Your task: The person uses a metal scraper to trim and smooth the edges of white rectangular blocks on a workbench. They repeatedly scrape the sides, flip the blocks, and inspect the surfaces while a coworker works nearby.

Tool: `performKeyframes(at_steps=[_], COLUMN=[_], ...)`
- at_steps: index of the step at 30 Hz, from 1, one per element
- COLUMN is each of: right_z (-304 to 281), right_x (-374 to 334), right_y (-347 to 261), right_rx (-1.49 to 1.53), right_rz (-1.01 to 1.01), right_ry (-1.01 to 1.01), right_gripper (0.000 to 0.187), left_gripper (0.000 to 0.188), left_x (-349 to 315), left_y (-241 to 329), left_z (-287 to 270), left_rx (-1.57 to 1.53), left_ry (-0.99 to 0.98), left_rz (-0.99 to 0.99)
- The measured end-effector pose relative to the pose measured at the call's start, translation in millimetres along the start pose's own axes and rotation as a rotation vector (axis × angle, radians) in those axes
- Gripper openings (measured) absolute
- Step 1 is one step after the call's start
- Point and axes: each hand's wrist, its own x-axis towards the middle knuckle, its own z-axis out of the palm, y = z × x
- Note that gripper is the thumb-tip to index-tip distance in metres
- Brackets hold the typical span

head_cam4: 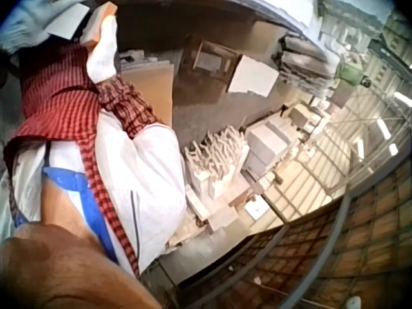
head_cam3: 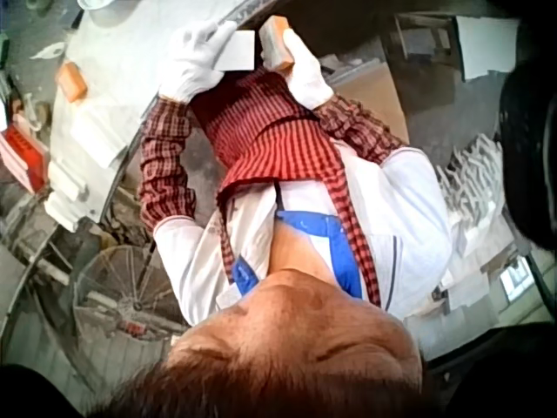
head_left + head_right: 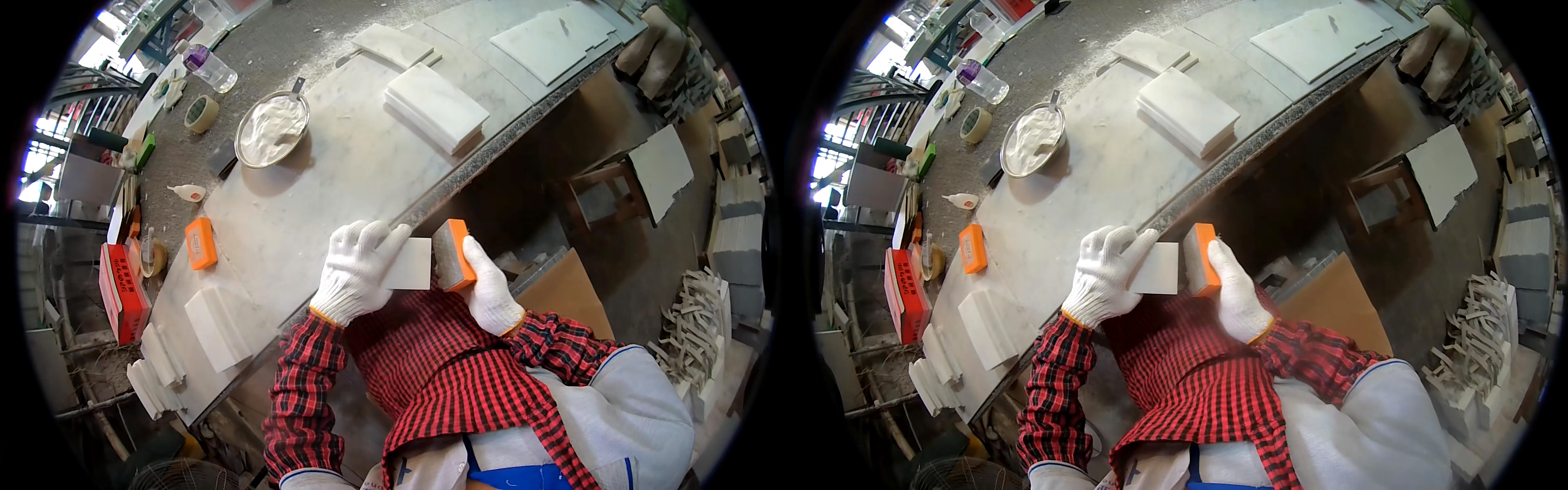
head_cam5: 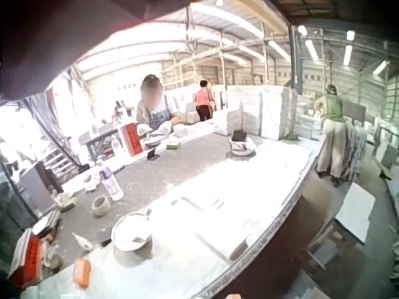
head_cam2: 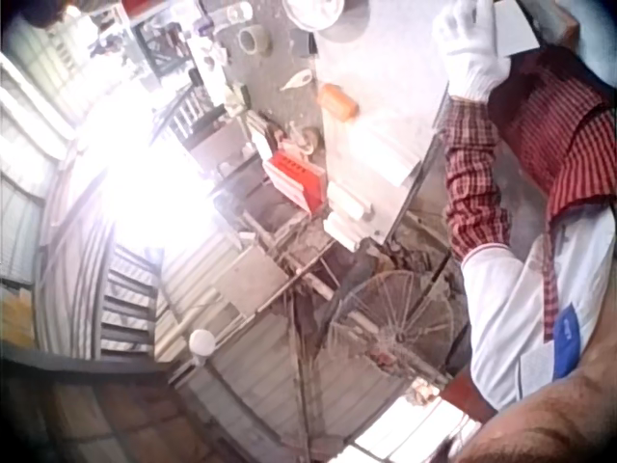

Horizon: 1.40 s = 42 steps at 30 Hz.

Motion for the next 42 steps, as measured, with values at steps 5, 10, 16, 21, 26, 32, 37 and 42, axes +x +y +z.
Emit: performKeyframes(at_steps=[5,10,16,21,26,32,37,42], right_z=[20.7,32.9,36.2,40.3,33.8,-22.9,-34.0,2.7], right_x=[-16.0,-6.7,-23.5,10.9,-13.9,35.1,20.7,5.8], right_y=[5.0,-0.4,1.5,-7.4,-2.7,29.0,-8.2,-42.3], right_rx=[-0.392,-0.610,-0.667,-0.579,-0.529,-0.073,-0.235,-1.059], right_rz=[-0.168,-0.272,-0.200,-0.248,-0.160,0.209,0.177,-0.475], right_ry=[-0.028,0.044,0.033,-0.009,0.028,0.108,0.210,-0.053], right_gripper=[0.060,0.063,0.070,0.061,0.063,0.047,0.055,0.063], left_gripper=[0.076,0.070,0.068,0.069,0.071,0.079,0.090,0.113], left_x=[1.2,6.4,4.1,3.7,1.9,5.9,-12.3,-27.4], left_y=[-1.7,-3.0,-6.3,-3.9,-5.8,-5.0,7.0,30.2], left_z=[2.9,0.9,3.5,-4.0,-4.3,-4.7,-30.2,-23.5], left_rx=[-0.041,-0.074,-0.078,-0.099,-0.112,-0.061,-0.516,-1.669], left_ry=[0.041,0.034,0.044,0.024,-0.028,0.073,0.347,0.769], left_rz=[-0.045,-0.031,-0.039,-0.034,-0.043,-0.005,-0.460,-0.519])
